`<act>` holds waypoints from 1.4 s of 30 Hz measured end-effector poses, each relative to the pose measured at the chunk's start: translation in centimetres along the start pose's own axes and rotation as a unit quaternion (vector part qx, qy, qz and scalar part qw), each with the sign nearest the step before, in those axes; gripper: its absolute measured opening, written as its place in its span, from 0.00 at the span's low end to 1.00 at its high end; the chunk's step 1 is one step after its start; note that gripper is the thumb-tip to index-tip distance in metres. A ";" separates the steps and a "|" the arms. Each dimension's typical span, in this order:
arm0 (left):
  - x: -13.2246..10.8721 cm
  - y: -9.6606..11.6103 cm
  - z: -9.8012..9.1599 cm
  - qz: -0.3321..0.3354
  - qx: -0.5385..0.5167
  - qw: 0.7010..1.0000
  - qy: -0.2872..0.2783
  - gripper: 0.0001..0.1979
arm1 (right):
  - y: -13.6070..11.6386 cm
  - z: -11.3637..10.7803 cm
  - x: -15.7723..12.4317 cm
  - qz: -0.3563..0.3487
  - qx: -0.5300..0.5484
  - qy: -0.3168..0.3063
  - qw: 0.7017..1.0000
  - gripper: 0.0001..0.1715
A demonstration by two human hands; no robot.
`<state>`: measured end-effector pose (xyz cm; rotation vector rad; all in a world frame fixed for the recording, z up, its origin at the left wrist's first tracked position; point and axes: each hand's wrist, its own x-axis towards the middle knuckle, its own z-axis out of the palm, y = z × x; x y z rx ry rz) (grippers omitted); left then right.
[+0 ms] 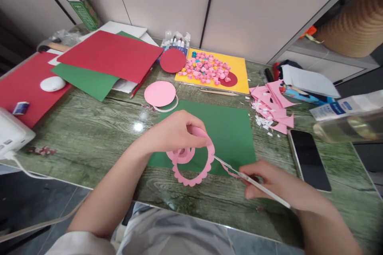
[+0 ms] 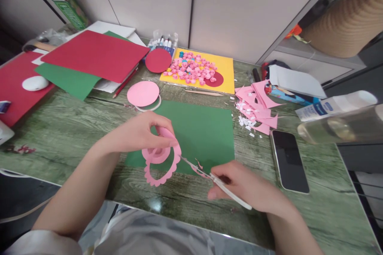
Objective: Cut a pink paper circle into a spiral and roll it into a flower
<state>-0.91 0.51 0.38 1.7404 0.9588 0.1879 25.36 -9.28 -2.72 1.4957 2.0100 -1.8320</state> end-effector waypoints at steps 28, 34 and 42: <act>0.2 -0.1 0.4 0.003 0.013 1.000 -0.004 0.10 | -0.1 0.1 0.0 0.031 0.006 -0.001 0.999 0.28; 0.3 -0.3 0.5 0.002 0.006 1.000 0.000 0.09 | -0.3 0.1 0.0 0.030 0.016 -0.002 0.999 0.27; 0.3 -0.5 0.4 -0.001 0.004 1.000 -0.013 0.09 | 0.0 0.1 0.0 0.023 0.012 -0.004 1.000 0.25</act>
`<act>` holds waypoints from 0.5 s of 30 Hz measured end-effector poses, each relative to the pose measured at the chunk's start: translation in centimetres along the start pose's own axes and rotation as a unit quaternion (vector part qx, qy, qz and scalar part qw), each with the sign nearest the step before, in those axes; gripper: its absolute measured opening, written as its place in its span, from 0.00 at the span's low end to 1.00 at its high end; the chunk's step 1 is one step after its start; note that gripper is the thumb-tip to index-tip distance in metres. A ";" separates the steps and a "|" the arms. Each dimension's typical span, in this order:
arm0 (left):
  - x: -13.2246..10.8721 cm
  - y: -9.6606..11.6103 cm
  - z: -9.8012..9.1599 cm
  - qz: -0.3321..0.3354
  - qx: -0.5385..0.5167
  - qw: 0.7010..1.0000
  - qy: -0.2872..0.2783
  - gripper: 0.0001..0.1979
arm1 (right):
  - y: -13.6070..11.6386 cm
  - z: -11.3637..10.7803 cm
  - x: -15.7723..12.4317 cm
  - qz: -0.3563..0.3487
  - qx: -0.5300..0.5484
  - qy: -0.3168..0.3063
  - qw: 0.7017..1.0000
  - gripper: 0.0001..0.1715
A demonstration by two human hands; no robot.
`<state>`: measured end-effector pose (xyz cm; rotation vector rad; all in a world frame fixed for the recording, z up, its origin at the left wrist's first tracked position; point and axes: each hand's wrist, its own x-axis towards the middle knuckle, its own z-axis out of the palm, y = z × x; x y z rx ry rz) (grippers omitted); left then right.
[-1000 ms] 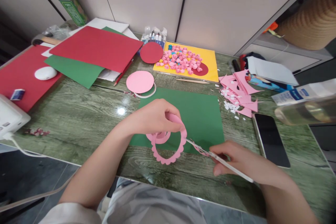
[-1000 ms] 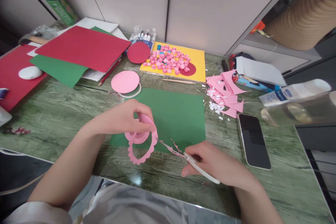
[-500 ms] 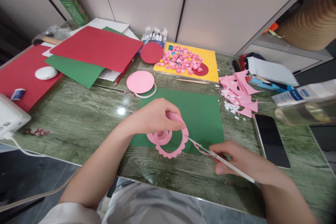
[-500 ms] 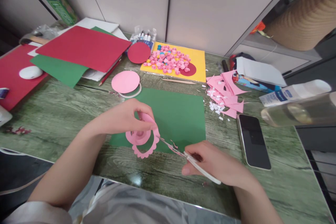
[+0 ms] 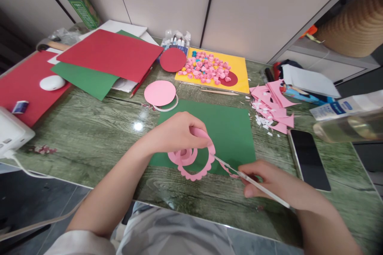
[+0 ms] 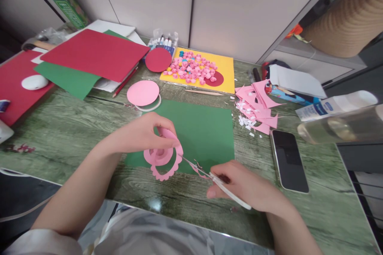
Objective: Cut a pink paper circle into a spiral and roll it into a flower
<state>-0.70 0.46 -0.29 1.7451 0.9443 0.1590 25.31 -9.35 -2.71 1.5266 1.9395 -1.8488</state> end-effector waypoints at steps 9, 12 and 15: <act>0.0 0.0 0.1 -0.001 0.004 1.000 0.002 0.09 | -0.1 0.0 -0.1 0.010 -0.006 0.002 1.000 0.28; 0.0 0.3 0.1 0.001 0.000 1.000 0.026 0.09 | -0.3 -0.1 -0.2 0.016 -0.002 0.012 1.000 0.29; 0.1 0.7 0.3 0.011 -0.020 0.997 0.076 0.10 | -0.2 -0.2 -0.2 0.001 0.025 0.022 0.999 0.30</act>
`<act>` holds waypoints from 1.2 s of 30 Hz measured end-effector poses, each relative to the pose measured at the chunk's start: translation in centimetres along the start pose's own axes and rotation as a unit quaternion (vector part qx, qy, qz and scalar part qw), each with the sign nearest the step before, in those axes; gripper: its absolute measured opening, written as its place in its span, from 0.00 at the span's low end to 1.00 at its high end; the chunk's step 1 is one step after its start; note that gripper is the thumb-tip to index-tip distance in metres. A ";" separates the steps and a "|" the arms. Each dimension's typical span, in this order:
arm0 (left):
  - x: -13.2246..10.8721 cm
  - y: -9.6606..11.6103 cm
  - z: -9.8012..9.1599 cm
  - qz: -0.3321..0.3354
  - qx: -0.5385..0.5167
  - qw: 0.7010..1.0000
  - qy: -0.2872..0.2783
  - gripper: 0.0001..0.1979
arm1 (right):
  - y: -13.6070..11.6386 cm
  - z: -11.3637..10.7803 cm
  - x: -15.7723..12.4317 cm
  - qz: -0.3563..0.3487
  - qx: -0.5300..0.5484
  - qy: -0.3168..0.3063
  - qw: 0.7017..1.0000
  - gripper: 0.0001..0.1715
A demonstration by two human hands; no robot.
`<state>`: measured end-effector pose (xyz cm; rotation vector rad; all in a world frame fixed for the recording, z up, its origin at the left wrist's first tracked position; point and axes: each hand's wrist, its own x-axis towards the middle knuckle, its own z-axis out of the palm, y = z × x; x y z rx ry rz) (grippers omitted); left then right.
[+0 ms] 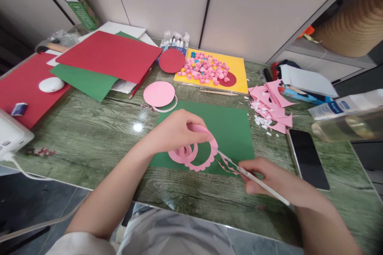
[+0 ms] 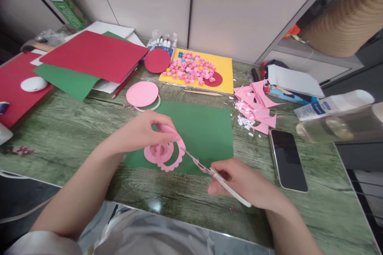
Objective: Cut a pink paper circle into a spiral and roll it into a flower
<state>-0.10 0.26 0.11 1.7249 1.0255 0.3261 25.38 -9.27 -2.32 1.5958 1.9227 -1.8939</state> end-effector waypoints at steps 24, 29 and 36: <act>0.9 -0.4 4.4 0.059 -0.224 0.956 0.182 0.10 | -0.3 1.3 1.4 -0.196 0.148 0.067 0.967 0.31; 0.7 -0.5 4.4 0.070 -0.272 0.944 0.175 0.09 | -0.2 1.3 1.3 -0.184 0.139 0.068 0.971 0.31; 0.7 -0.4 4.3 0.080 -0.303 0.930 0.191 0.08 | -0.2 1.2 1.0 -0.179 0.137 0.036 0.974 0.29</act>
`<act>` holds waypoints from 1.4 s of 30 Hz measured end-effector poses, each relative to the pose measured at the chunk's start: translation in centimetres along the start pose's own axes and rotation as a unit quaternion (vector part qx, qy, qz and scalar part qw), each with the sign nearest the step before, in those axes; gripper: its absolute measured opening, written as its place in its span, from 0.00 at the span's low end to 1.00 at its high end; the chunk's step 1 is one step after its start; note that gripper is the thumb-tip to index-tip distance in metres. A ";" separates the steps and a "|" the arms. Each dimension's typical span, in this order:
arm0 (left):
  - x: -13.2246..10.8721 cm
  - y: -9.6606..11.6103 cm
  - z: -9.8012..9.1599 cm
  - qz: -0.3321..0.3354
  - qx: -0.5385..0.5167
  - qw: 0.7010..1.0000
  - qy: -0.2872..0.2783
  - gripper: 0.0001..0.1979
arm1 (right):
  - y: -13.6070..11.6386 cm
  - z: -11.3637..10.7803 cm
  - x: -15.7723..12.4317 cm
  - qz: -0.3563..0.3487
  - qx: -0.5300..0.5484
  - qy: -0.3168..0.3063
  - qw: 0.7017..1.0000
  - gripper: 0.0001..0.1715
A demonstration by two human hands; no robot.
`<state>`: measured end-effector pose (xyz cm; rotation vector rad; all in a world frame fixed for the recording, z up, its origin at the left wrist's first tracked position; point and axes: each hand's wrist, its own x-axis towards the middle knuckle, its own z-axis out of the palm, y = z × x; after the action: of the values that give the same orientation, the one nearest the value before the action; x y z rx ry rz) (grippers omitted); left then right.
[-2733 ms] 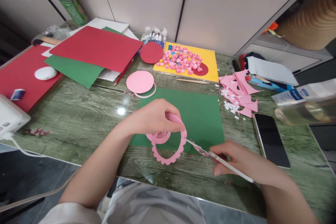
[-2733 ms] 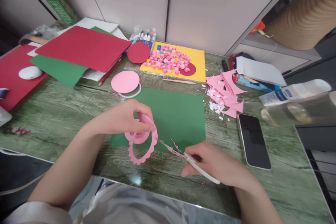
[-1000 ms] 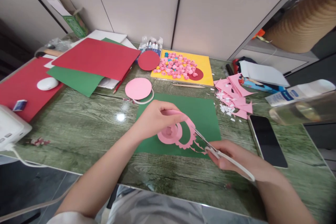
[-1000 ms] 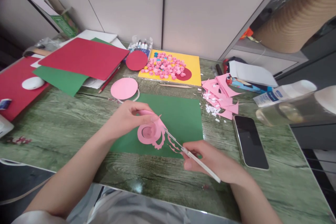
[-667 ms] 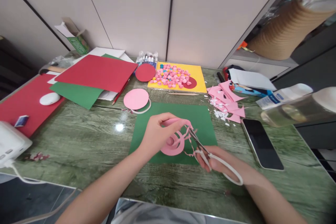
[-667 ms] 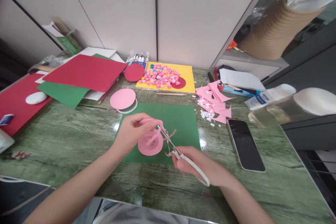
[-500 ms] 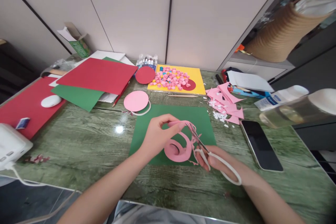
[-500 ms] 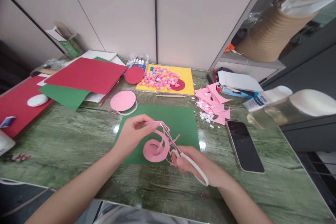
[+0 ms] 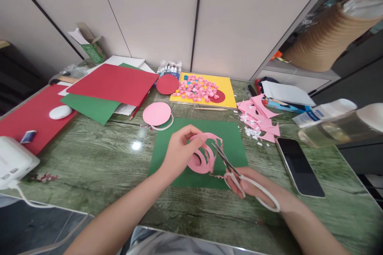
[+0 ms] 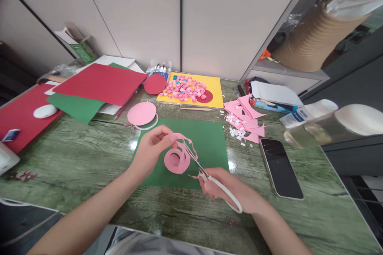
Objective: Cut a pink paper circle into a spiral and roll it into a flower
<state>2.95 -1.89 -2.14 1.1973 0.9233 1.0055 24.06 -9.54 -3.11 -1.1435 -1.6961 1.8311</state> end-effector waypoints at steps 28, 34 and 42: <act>-0.4 -0.4 0.9 -0.026 -0.108 0.994 -0.022 0.09 | 1.0 0.2 0.2 -0.065 0.033 0.029 0.997 0.29; -0.7 -0.5 1.1 -0.042 -0.074 0.996 -0.035 0.10 | 0.6 0.5 0.2 -0.052 0.042 0.028 0.997 0.29; -0.8 -0.6 1.2 -0.053 -0.014 0.997 -0.063 0.10 | 0.0 0.6 0.6 -0.044 0.036 0.030 0.998 0.28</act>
<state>3.95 -3.05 -2.56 1.1621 0.8627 0.8457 23.26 -9.50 -3.31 -1.0678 -1.6074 1.7723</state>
